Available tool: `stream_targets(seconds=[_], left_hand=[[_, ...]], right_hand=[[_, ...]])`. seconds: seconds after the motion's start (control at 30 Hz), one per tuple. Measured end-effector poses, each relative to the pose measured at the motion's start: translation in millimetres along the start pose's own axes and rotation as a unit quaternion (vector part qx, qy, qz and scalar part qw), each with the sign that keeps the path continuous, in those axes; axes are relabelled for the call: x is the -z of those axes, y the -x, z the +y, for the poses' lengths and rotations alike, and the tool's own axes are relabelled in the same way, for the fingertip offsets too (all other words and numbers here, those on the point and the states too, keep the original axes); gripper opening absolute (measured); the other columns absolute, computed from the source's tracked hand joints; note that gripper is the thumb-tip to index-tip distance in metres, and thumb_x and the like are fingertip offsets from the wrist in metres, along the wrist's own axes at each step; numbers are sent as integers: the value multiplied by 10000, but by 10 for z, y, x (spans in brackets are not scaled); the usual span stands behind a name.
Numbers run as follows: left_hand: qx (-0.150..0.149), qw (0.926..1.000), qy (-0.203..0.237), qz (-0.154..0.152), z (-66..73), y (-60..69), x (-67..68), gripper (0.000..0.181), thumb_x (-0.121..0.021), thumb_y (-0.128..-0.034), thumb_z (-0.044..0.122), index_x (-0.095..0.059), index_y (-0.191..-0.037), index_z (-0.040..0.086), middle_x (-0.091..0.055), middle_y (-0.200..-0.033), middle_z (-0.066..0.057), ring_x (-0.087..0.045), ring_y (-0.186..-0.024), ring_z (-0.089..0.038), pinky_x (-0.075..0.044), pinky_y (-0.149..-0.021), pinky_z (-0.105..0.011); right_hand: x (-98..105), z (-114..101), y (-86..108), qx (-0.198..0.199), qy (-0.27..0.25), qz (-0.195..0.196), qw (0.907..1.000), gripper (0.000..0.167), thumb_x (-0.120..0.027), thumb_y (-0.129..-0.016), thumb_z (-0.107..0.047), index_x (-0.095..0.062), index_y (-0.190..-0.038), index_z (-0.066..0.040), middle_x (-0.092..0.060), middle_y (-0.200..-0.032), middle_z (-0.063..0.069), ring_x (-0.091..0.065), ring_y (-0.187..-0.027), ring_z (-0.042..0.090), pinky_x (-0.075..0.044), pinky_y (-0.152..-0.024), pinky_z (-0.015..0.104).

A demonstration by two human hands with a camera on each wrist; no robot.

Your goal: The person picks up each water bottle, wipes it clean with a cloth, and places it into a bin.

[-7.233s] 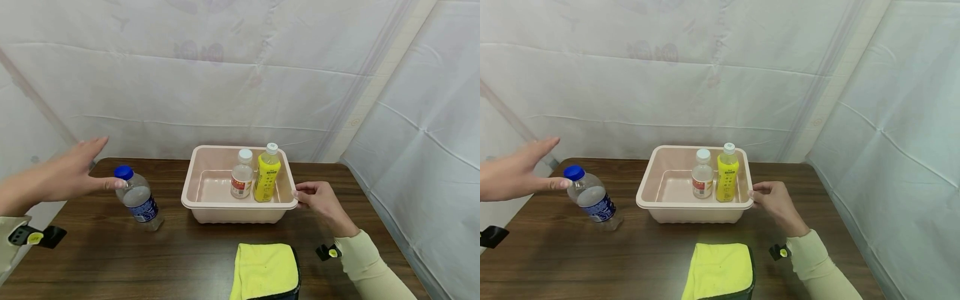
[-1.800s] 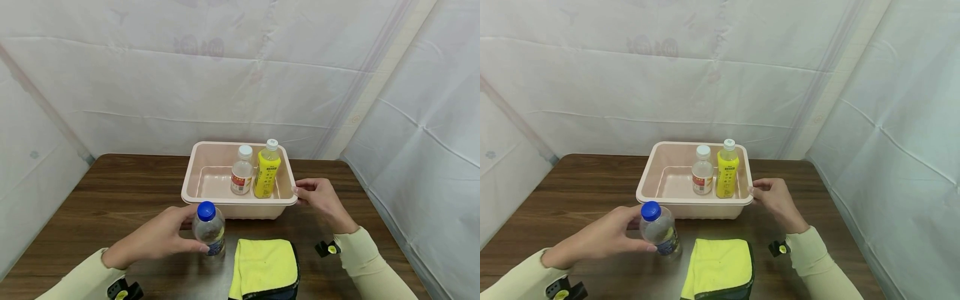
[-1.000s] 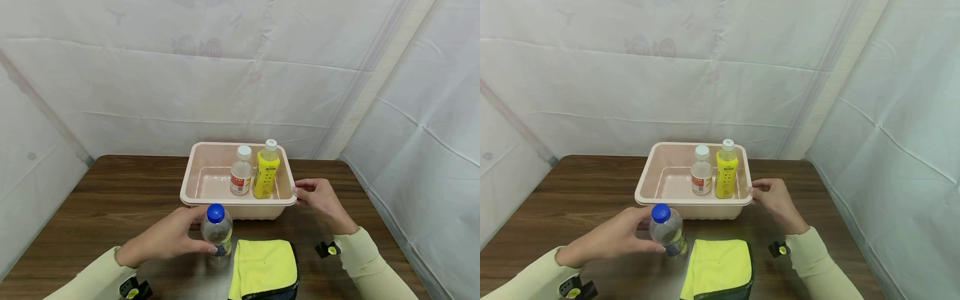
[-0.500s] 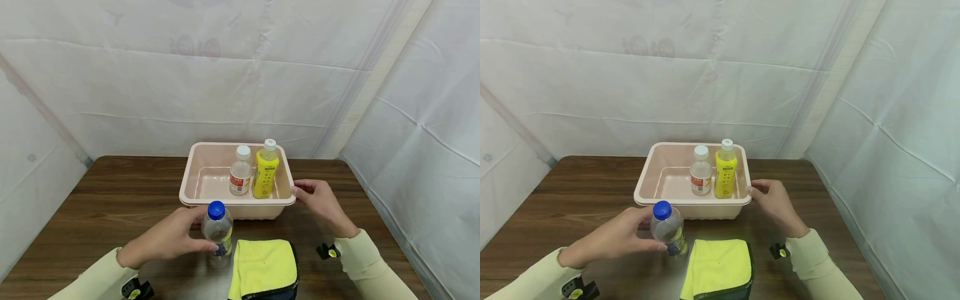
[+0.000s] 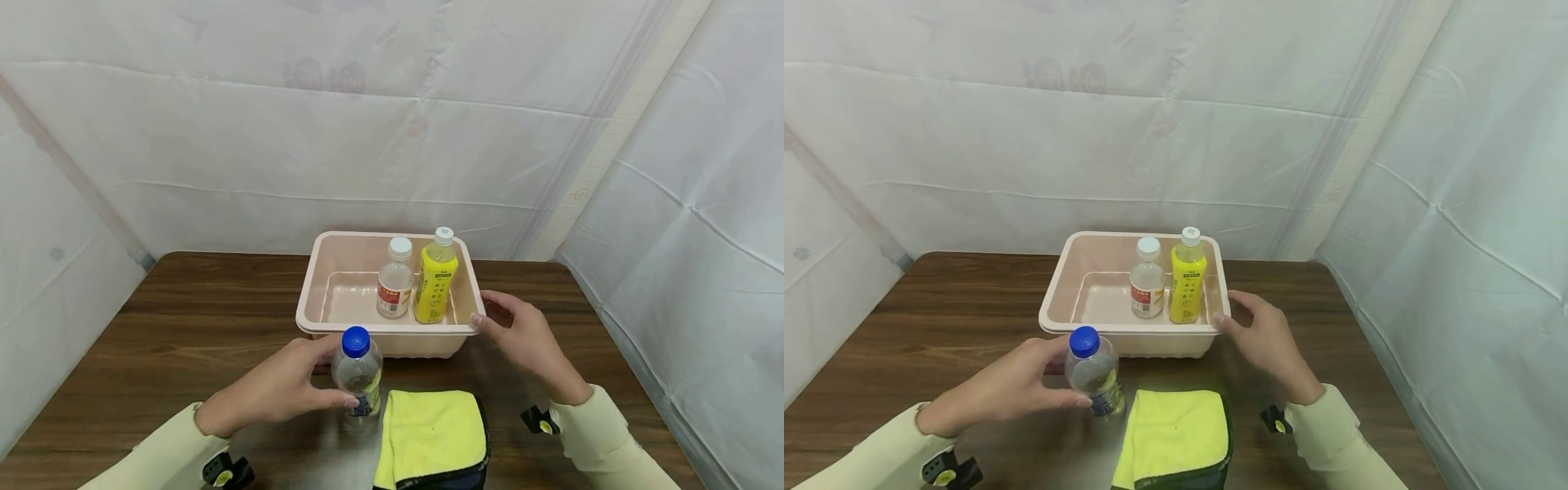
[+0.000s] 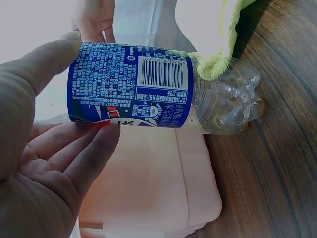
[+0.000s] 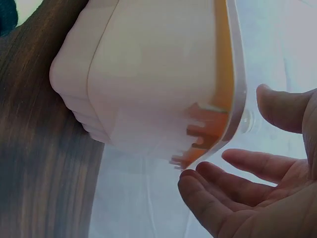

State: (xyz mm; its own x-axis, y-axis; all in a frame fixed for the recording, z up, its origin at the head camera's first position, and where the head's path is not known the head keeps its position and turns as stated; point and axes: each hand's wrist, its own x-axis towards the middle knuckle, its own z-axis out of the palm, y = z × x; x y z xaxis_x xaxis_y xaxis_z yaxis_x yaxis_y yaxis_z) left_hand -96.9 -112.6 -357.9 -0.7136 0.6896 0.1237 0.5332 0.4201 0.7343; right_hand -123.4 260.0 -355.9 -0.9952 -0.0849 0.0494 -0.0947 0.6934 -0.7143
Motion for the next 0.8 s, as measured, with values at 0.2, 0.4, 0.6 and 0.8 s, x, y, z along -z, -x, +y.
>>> stream_targets(seconds=[0.2, 0.4, 0.6, 0.8], left_hand=[[-27, 10000, 5, -6, -4, -4, -4, 544, -798, -907, 454, -588, -1363, 246, -737, -1252, 81, -708, -1150, -66, -599, -987, -295], [-72, 10000, 36, -8, -10, -8, -5, 545, -799, -909, 446, -586, -1368, 242, -732, -1261, 79, -702, -1153, -59, -597, -988, -286], [-133, 9999, -71, 32, -5, -5, -8, 529, -798, -910, 444, -591, -1360, 258, -736, -1249, 97, -699, -1144, -41, -596, -985, -286], [-145, 9996, -222, 87, 2, 2, -8, 539, -803, -906, 442, -591, -1368, 262, -742, -1237, 111, -696, -1131, -26, -596, -976, -290]], right_hand=[[-3, -90, 96, 247, 380, 83, 9989, 589, -742, -982, -320, -549, -1500, -116, -577, -1513, 179, -584, -1364, 399, -528, -1066, 604], [-32, -161, 197, 614, 885, 157, 9941, 622, -771, -958, -284, -539, -1509, -110, -506, -1589, 157, -499, -1450, 417, -452, -1120, 668], [-87, -270, 315, 763, 1122, 168, 9906, 660, -808, -922, -317, -558, -1493, -101, -490, -1607, 131, -454, -1489, 398, -398, -1185, 636], [-155, -391, 475, 1229, 1352, 247, 9828, 695, -864, -860, -315, -596, -1465, -102, -549, -1565, 75, -445, -1506, 344, -307, -1272, 551]])
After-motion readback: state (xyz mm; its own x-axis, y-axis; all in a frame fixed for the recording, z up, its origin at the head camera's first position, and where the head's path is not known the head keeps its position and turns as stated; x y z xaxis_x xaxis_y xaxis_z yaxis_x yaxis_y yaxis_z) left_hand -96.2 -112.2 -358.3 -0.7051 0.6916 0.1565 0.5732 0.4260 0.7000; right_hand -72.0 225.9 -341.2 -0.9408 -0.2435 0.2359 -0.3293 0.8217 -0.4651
